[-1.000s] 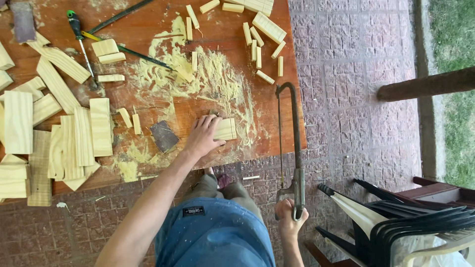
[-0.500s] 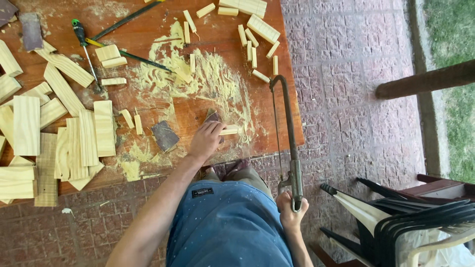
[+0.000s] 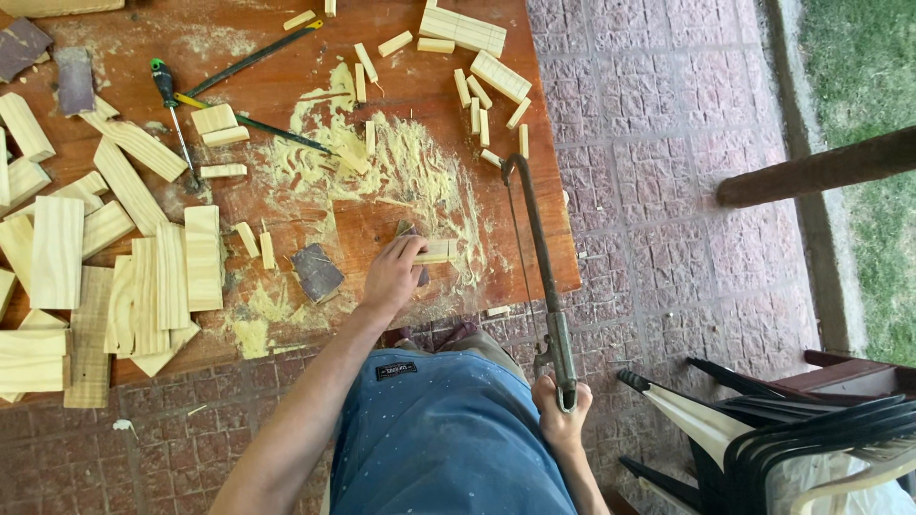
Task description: The person uses a hand saw to cut through small wooden blocks on a workshop table while holding the wood in place by hand.
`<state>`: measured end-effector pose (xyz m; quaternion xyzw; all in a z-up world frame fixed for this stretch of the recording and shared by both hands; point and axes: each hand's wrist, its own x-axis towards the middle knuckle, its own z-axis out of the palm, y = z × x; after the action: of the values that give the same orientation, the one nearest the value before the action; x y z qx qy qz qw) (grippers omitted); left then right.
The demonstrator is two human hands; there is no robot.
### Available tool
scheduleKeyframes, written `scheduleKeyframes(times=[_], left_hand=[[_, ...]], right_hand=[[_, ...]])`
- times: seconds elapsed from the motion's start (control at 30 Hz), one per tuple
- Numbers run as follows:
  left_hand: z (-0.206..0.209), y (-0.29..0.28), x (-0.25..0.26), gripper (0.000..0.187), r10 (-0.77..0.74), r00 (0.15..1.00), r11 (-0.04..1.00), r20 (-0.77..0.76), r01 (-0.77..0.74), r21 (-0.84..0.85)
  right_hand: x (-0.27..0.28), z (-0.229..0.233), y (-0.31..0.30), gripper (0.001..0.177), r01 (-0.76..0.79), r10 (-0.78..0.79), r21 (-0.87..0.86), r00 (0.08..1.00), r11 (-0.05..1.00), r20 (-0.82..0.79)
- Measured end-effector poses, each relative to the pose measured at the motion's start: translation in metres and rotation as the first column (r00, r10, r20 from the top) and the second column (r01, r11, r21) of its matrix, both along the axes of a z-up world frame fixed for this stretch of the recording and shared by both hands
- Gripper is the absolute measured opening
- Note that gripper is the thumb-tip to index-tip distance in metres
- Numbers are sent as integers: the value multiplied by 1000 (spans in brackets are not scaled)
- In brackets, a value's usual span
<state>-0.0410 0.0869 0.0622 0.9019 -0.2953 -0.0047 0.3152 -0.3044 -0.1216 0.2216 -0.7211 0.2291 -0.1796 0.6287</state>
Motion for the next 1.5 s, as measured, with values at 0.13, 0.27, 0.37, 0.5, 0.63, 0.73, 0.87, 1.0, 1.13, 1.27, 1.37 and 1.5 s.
scheduleKeyframes(times=[0.13, 0.27, 0.37, 0.5, 0.63, 0.73, 0.87, 1.0, 1.13, 1.27, 1.37, 1.5], left_hand=[[5, -1, 3, 40, 20, 998, 1000, -59, -20, -10], [-5, -4, 6, 41, 31, 992, 999, -119, -29, 24], [-7, -4, 10, 24, 20, 988, 1000, -151, -18, 13], [-1, -4, 11, 33, 31, 961, 996, -276, -6, 93], [4, 2, 10, 28, 38, 919, 992, -391, 12, 126], [4, 1, 15, 23, 34, 889, 996, -456, 10, 94], [4, 1, 22, 30, 29, 872, 993, -489, 31, 115], [-2, 1, 24, 27, -6, 898, 994, -440, 54, 97], [-2, 3, 23, 37, 0, 899, 996, -438, 39, 80], [-10, 4, 21, 31, -9, 933, 995, -360, 45, 92], [-1, 3, 22, 35, -5, 922, 997, -386, 34, 68], [-18, 0, 30, 40, 16, 931, 992, -365, 30, 121]], right_hand=[[-3, 6, 3, 48, 1, 0, 15, 1000, 1000, -5], [-4, 13, 10, 53, -11, 9, 101, 1000, 995, 24], [-8, 7, 13, 49, 1, -6, 142, 999, 990, 36], [-12, 12, 20, 51, -24, 22, 155, 1000, 988, 15], [-15, 21, 31, 50, -29, 36, 183, 999, 983, -31], [-20, 21, 35, 47, -29, 33, 267, 999, 963, -9], [-21, 32, 44, 42, -18, 34, 286, 998, 958, -51], [-23, 35, 47, 40, -17, 42, 188, 990, 982, -133], [-24, 34, 51, 44, -34, 60, 220, 992, 975, -113], [-24, 32, 54, 43, -62, 73, 239, 997, 969, -38], [-25, 31, 53, 43, -66, 87, 222, 993, 973, -84], [-18, 25, 56, 41, -94, 113, 217, 990, 972, -78]])
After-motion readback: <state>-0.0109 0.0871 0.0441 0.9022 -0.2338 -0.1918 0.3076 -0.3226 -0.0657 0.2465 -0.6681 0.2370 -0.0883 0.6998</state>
